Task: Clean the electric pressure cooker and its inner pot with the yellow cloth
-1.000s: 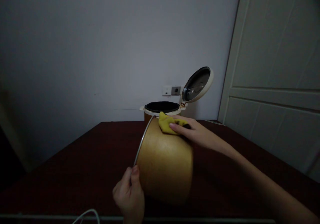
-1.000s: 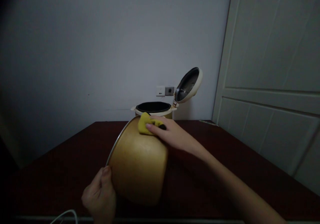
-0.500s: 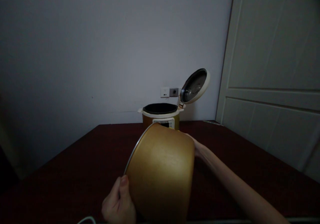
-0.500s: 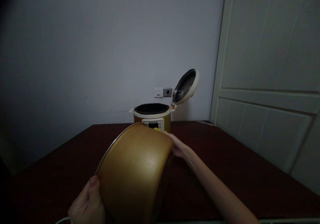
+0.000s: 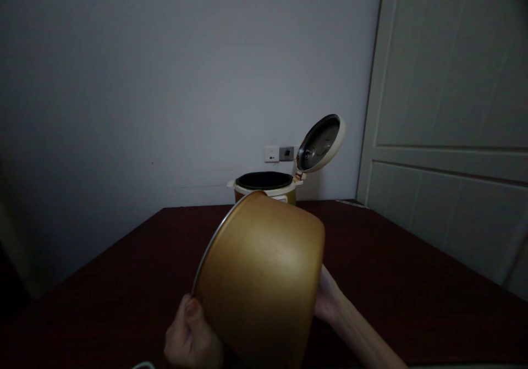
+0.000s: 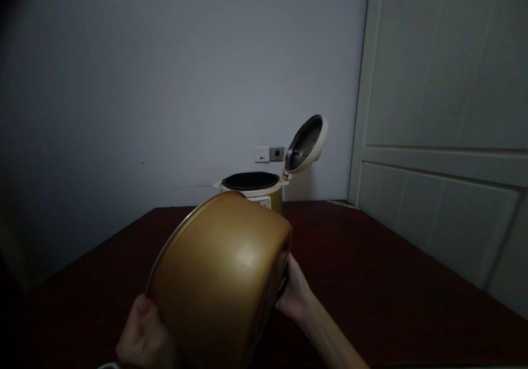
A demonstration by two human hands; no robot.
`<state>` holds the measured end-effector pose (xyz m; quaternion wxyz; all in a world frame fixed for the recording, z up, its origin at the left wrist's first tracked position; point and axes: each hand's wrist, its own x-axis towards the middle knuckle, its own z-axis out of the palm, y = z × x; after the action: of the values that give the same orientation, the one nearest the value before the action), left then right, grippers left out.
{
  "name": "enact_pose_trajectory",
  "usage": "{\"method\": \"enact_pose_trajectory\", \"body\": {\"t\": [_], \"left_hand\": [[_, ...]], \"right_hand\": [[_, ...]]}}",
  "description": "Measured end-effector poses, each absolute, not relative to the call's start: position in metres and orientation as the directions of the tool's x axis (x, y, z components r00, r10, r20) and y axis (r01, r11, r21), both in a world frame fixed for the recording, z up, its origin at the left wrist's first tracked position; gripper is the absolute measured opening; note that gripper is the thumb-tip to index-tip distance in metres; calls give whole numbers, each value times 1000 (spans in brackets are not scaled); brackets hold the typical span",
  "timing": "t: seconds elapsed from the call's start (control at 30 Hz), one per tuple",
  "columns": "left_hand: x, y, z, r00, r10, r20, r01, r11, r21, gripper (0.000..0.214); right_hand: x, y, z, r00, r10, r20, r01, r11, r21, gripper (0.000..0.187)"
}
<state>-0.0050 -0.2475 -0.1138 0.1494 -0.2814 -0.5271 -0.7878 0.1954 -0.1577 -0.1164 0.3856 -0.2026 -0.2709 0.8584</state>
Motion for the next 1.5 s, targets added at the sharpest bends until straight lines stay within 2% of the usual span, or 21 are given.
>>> {"method": "enact_pose_trajectory", "body": {"t": [0.1, 0.23, 0.33, 0.47, 0.6, 0.7, 0.8, 0.9, 1.0, 1.07, 1.17, 1.33, 1.4, 1.5], "left_hand": [[-5, -247, -107, -640, 172, 749, 642, -417, 643, 31], [-4, -251, -95, -454, 357, 816, 652, -492, 578, 42], [-1, -256, -81, -411, 496, 765, 552, -532, 642, 51], [3, -262, -58, -482, 626, 612, 457, -417, 786, 55], [2, -263, -44, -493, 656, 572, 413, -403, 817, 46], [-1, -260, -44, -487, 681, 547, 354, -419, 836, 47], [-3, -254, -49, -525, 720, 453, 247, -381, 891, 57], [0, -246, -51, -568, 751, 336, 116, -331, 936, 54], [1, -239, -47, -653, 698, 295, 27, -368, 929, 50], [1, -235, -43, -699, 653, 291, -8, -414, 910, 50], [-2, -229, -42, -672, 686, 277, -66, -429, 901, 48], [-1, -220, -41, -644, 727, 238, -151, -425, 892, 49], [1, -217, -39, -632, 730, 258, -143, -438, 888, 49], [4, -213, -35, -608, 743, 282, -114, -432, 895, 47]], "right_hand": [[204, -153, -103, -536, 821, -200, -611, -540, -579, 39], [221, -146, -76, -375, 908, -185, -629, -396, -669, 26], [230, -143, -56, -322, 940, -114, -590, -294, -752, 22], [235, -139, -35, -232, 973, 4, -559, -130, -819, 24], [241, -132, -26, -256, 964, 75, -473, -57, -879, 29], [244, -131, -24, -213, 971, 111, -416, 12, -909, 31], [243, -133, -23, -165, 979, 116, -393, 43, -919, 35], [241, -136, -23, -113, 987, 118, -356, 71, -932, 38], [239, -141, -24, -72, 987, 144, -303, 116, -946, 43], [239, -147, -22, -61, 974, 217, -238, 197, -951, 45], [241, -160, -12, -74, 904, 422, -113, 413, -904, 42], [241, -177, 23, -254, 656, 711, 6, 736, -677, 31], [235, -182, 41, -389, 521, 760, 7, 827, -563, 29], [222, -185, 65, -574, 334, 748, -11, 910, -414, 28]]}}
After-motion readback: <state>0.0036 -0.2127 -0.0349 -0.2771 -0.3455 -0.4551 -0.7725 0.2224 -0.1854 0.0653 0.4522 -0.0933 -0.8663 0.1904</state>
